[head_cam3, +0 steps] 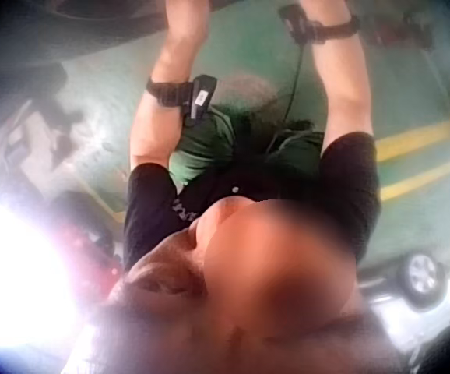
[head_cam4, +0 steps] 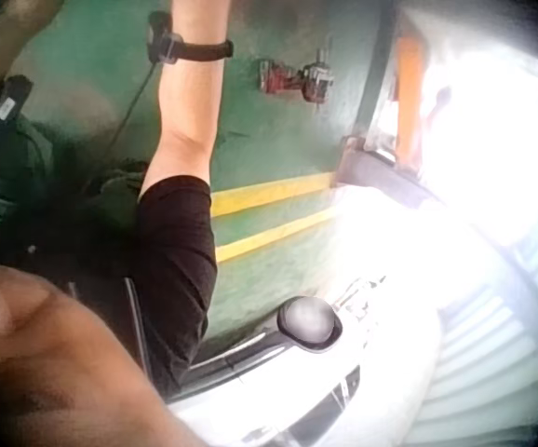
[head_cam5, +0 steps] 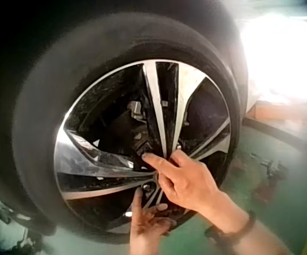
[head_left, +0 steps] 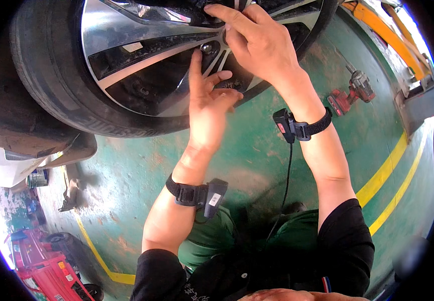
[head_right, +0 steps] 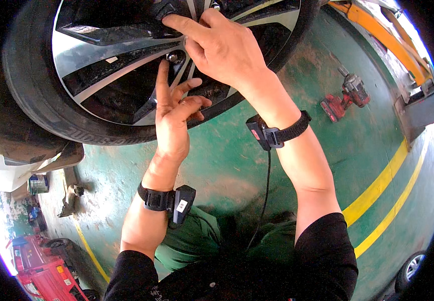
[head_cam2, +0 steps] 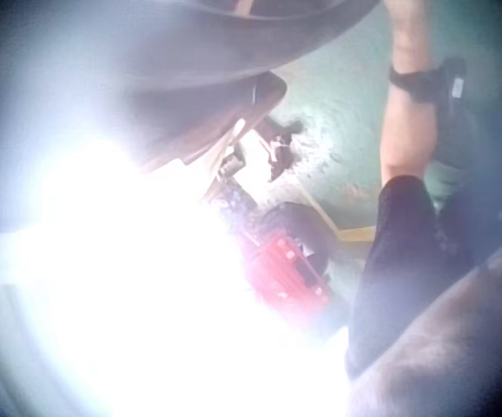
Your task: The person unscrews and removes lug nuts from a car wheel by hand and then uses a power impact wrench to tighten them back onto the wheel hub.
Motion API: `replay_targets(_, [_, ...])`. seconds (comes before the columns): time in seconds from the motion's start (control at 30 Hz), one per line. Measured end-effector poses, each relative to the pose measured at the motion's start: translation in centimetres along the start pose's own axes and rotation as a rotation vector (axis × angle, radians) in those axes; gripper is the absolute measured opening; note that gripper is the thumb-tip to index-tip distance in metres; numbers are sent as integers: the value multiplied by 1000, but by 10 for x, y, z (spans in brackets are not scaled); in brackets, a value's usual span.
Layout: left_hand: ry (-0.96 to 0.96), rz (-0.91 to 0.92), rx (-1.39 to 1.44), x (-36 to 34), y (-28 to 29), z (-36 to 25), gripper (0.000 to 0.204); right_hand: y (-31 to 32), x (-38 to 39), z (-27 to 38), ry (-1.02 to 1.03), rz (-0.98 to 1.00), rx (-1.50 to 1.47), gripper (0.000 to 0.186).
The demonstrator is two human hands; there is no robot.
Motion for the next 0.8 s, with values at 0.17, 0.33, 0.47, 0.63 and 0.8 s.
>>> replay_targets(0.17, [-43,52,-34,-5,-1,2,108,9,-10,4,-74,-32,-98,42])
replay_targets(0.33, [2,26,-7,0,-1,-1,107,8,-8,4,14,-20,-85,44])
replay_targets(0.47, [-108,-1,-55,-4,-4,3,95,15,-16,11,-114,28,-84,43])
replay_targets(0.63, [-20,-10,-12,3,-4,-1,100,8,-7,5,-29,-9,-64,46])
replay_targets(0.8, [-126,13,-103,-4,-2,6,98,9,-10,6,-86,19,-92,46])
Point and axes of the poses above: each hand's wrist, its own x-axis away from the middle knuckle, its own y-axis out of the back of the hand, z = x × y, the point moved 3 cm from there along -x, towards the middle knuckle, and after that the axes turned 12 degrees about y, right-handed, at the moved point
